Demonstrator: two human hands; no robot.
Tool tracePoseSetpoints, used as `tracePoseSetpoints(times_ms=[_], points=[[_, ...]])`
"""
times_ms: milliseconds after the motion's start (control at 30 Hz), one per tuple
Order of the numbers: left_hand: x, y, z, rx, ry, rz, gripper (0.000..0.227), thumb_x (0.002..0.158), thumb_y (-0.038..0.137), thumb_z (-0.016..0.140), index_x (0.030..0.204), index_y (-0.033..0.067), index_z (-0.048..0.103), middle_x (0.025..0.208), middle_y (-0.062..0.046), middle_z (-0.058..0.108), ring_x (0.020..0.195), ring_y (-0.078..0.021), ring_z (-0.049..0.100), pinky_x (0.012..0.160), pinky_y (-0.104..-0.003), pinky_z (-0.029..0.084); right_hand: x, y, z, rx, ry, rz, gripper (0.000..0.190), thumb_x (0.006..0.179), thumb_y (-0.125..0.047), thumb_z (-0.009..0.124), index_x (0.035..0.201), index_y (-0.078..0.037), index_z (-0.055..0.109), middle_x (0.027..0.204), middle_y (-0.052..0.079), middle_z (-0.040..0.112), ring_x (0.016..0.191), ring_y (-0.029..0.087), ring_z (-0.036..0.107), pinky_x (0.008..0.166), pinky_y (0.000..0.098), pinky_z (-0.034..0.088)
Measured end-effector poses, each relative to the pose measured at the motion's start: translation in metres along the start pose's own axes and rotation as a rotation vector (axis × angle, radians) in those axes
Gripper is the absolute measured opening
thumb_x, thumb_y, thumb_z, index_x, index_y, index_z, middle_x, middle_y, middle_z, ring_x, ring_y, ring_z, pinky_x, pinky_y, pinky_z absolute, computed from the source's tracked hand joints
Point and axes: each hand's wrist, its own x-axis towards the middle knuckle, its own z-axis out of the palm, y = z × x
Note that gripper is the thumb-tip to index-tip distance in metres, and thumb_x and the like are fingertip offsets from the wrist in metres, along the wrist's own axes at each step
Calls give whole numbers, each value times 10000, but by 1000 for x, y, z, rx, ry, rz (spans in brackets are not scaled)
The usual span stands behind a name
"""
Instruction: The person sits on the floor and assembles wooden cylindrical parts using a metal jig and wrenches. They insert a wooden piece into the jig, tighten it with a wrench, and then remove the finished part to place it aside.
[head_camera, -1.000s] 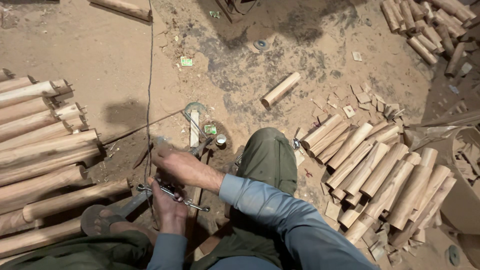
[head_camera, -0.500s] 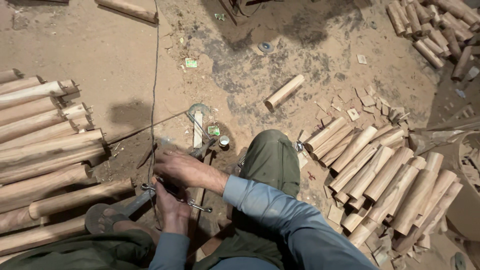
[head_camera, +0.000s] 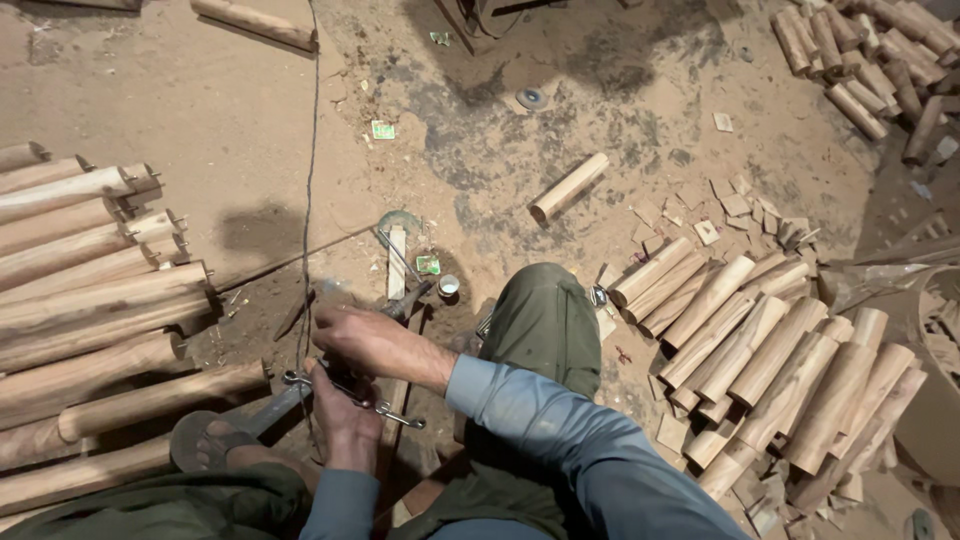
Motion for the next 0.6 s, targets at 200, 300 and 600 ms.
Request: tracePoseSetpoints(times_ms=[200,300,600], points=[[-8,5,7,-145,-149,102,496,1100,575,383,1230,176,649,1118,33,703,967,-117,675,824,-271,564,-4,-2,-2,-26,-104,-84,187,844,-109,673,1014,-34,665,1030,133,655,1029,319,674,869,426,560],[-18,12,12,-104,-122,7,551,1029,588,348,1162,155,661,1138,-2,723,1034,-171,696,896,-327,587,-9,-6,-6,162,-200,-122,287,846,-116,703,1115,-25,664,1082,134,672,1038,302,678,891,400,569],[-27,32,5,-263,-38,-66,418,1040,517,554,812,169,511,672,-11,548,548,-134,475,485,-268,364,-21,53,-69,415,156,145,151,927,-143,773,1050,-64,734,1026,42,748,947,161,714,829,308,579]])
